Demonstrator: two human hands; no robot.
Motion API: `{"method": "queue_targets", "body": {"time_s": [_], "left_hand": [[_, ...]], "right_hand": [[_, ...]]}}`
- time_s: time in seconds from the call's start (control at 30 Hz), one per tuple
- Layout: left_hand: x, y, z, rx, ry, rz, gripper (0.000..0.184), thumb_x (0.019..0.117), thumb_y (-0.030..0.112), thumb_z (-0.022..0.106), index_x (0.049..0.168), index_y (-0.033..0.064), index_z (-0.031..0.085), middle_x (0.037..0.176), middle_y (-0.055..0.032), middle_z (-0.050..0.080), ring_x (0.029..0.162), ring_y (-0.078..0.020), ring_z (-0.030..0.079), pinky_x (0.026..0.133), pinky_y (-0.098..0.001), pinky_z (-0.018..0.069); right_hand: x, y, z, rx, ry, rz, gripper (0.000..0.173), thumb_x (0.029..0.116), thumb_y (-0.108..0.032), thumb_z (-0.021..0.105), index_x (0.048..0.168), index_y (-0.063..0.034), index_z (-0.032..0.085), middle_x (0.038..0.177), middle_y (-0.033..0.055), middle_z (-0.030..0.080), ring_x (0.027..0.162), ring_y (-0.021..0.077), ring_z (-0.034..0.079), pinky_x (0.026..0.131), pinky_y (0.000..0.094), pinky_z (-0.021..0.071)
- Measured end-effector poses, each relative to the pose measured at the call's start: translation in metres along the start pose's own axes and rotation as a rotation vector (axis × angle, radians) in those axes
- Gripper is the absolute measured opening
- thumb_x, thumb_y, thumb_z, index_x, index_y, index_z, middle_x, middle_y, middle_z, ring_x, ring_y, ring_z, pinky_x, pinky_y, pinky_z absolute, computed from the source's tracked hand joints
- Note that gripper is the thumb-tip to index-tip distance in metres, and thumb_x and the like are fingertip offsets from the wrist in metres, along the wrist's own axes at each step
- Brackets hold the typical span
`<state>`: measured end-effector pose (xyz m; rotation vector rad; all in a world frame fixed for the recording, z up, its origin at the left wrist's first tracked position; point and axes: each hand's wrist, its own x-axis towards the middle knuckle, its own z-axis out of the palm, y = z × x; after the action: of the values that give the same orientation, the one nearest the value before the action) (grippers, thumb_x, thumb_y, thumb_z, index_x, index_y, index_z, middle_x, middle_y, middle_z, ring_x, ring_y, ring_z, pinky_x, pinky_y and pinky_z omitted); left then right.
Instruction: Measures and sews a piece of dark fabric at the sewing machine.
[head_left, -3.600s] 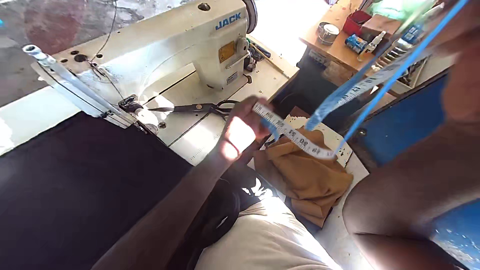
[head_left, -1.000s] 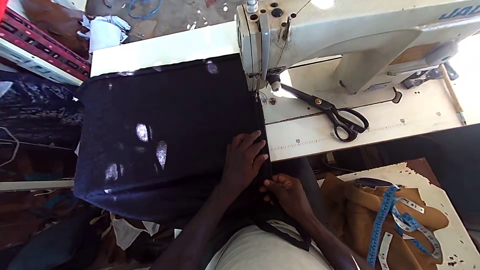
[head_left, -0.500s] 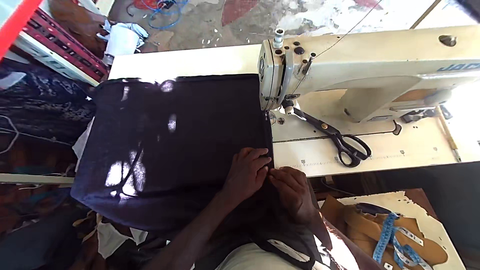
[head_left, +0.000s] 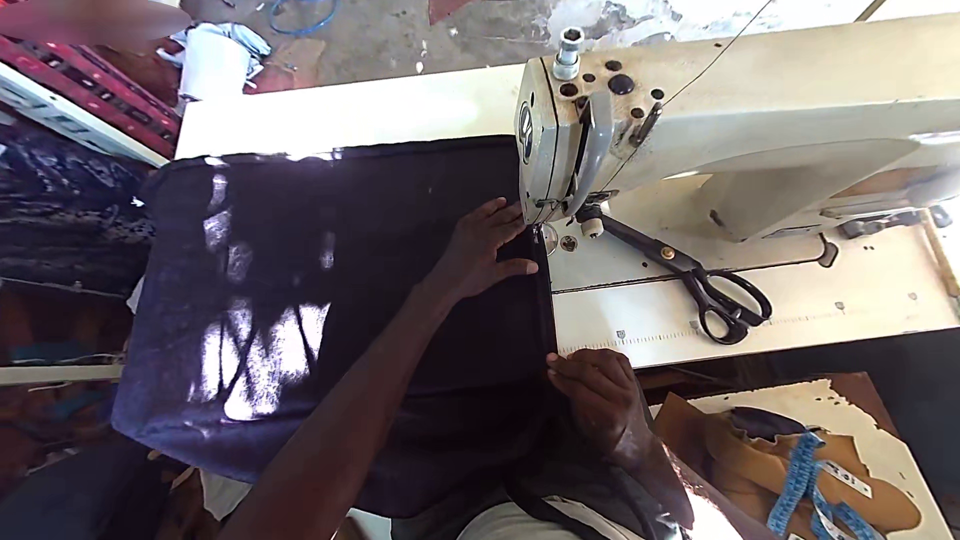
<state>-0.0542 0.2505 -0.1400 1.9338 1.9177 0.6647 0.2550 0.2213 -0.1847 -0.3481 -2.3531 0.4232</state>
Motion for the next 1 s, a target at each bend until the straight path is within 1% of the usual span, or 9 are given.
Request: {"method": "queue_targets", "body": {"time_s": [0.07,0.2,0.3,0.43,0.63,0.73,0.8,0.87,1.0], "left_hand": [[-0.001,0.000,0.000,0.012,-0.012,-0.006,0.074,0.0917,0.066,0.062,0.144,0.0149,0.060,0.160,-0.0002,0.045,0.155,-0.0291,0.025,0.122,-0.0582,0.0190],[-0.001,-0.002,0.002,0.028,0.034,0.024,0.071,0.0917,0.067,0.061,0.140,0.0146,0.064,0.158,-0.0014,0.047,0.153,-0.0286,0.030,0.122,-0.0575,0.0213],[0.002,-0.002,-0.001,0.051,0.005,0.013,0.075,0.0924,0.071,0.055,0.142,0.0158,0.062,0.161,-0.0006,0.044,0.154,-0.0272,0.028,0.122,-0.0566,0.0200],[0.006,-0.004,-0.002,0.064,-0.005,0.000,0.076,0.0920,0.073,0.054,0.145,0.0193,0.060,0.162,0.0007,0.042,0.154,-0.0265,0.027,0.122,-0.0570,0.0194],[0.013,-0.008,-0.004,0.091,0.019,0.007,0.072,0.0926,0.070,0.057,0.135,0.0124,0.067,0.162,-0.0013,0.043,0.153,-0.0286,0.029,0.120,-0.0570,0.0229],[-0.002,0.003,0.000,0.081,0.093,0.032,0.064,0.0948,0.063,0.059,0.131,0.0112,0.069,0.154,-0.0039,0.052,0.150,-0.0306,0.034,0.119,-0.0569,0.0271],[-0.018,0.020,0.008,0.069,0.117,0.021,0.069,0.0942,0.064,0.060,0.137,0.0105,0.066,0.152,-0.0067,0.054,0.149,-0.0323,0.037,0.120,-0.0577,0.0286],[-0.031,0.033,0.019,0.070,0.092,-0.037,0.073,0.0955,0.066,0.056,0.146,0.0140,0.059,0.160,-0.0029,0.045,0.153,-0.0287,0.032,0.123,-0.0565,0.0247],[-0.035,0.029,0.024,0.072,0.110,-0.064,0.071,0.0952,0.069,0.053,0.145,0.0190,0.060,0.161,0.0027,0.044,0.154,-0.0244,0.030,0.123,-0.0555,0.0228]], "right_hand": [[0.001,-0.003,-0.001,-0.015,-0.013,0.029,0.024,0.0947,-0.003,0.058,0.100,-0.0136,0.079,0.120,0.0000,0.074,0.113,0.0188,0.064,0.100,0.0404,0.0480],[0.004,-0.008,-0.004,-0.021,-0.044,0.088,0.025,0.0953,-0.003,0.057,0.099,-0.0142,0.080,0.118,-0.0005,0.074,0.112,0.0179,0.064,0.100,0.0409,0.0475],[0.009,-0.009,-0.004,-0.017,-0.045,0.111,0.025,0.0944,-0.003,0.058,0.098,-0.0139,0.080,0.116,-0.0005,0.075,0.111,0.0186,0.064,0.099,0.0408,0.0469],[0.016,-0.009,-0.005,-0.037,-0.041,0.137,0.026,0.0943,-0.002,0.058,0.097,-0.0146,0.080,0.114,-0.0013,0.075,0.108,0.0186,0.064,0.097,0.0410,0.0468],[0.024,-0.009,-0.007,-0.058,-0.076,0.171,0.023,0.0946,-0.006,0.059,0.098,-0.0152,0.080,0.114,-0.0015,0.075,0.107,0.0189,0.064,0.097,0.0424,0.0464],[0.024,-0.009,-0.008,-0.056,-0.088,0.180,0.024,0.0944,-0.006,0.059,0.099,-0.0158,0.080,0.115,-0.0020,0.074,0.108,0.0192,0.064,0.097,0.0428,0.0457],[0.025,-0.009,-0.009,-0.056,-0.091,0.182,0.024,0.0941,-0.007,0.059,0.099,-0.0162,0.080,0.115,-0.0023,0.074,0.108,0.0189,0.064,0.097,0.0422,0.0457],[0.025,-0.010,-0.011,-0.053,-0.107,0.191,0.024,0.0938,-0.007,0.059,0.100,-0.0163,0.080,0.116,-0.0021,0.074,0.108,0.0192,0.064,0.097,0.0425,0.0456],[0.028,-0.010,-0.012,-0.043,-0.124,0.193,0.023,0.0934,-0.006,0.060,0.100,-0.0155,0.080,0.114,-0.0014,0.074,0.107,0.0200,0.063,0.097,0.0430,0.0449]]}}
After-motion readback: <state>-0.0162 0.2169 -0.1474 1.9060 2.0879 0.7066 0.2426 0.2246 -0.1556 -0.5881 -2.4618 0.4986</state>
